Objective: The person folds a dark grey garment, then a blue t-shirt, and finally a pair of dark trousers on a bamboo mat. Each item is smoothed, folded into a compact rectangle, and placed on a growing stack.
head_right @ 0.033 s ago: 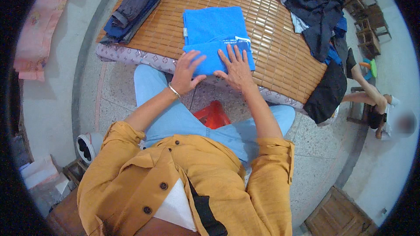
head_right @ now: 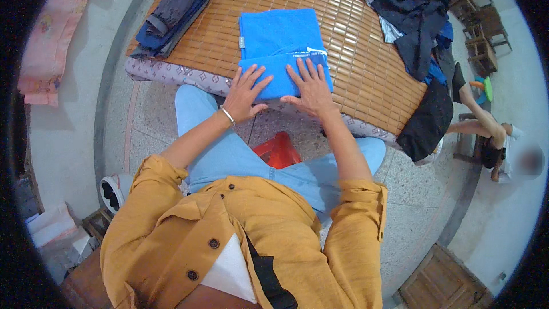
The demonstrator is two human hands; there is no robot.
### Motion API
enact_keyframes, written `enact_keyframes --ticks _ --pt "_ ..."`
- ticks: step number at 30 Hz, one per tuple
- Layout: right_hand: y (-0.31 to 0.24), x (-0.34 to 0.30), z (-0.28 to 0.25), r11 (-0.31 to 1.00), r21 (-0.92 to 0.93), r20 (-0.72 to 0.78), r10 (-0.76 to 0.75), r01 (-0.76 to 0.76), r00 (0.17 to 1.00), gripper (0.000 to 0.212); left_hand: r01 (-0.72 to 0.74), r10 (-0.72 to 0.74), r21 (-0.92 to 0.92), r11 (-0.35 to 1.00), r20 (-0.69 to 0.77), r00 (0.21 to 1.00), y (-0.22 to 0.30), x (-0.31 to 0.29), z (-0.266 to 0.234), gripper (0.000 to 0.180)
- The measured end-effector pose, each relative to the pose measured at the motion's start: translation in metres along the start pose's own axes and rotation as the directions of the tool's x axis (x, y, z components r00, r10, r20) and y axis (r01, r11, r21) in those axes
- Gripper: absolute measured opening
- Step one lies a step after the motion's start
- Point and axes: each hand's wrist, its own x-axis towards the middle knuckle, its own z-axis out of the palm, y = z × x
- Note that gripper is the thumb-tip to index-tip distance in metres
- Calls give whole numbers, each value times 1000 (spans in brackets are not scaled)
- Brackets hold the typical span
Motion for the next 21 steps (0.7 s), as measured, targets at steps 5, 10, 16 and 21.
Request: enact_keyframes --ticks 5,10,16,21 --pt "26 -4 0 993 -100 37 68 -64 997 93 73 -96 165 984 135 986 -16 7 0 100" --pt "29 -1 -8 993 -84 88 86 -78 992 96 96 -111 108 989 143 983 -23 10 6 93" --pt "23 -6 -16 988 -152 58 -2 11 998 90 13 -14 5 1000 192 981 -40 6 -7 82" --pt "23 -23 -11 993 -115 78 -25 34 997 83 -69 67 8 998 139 988 -44 -15 -13 77"
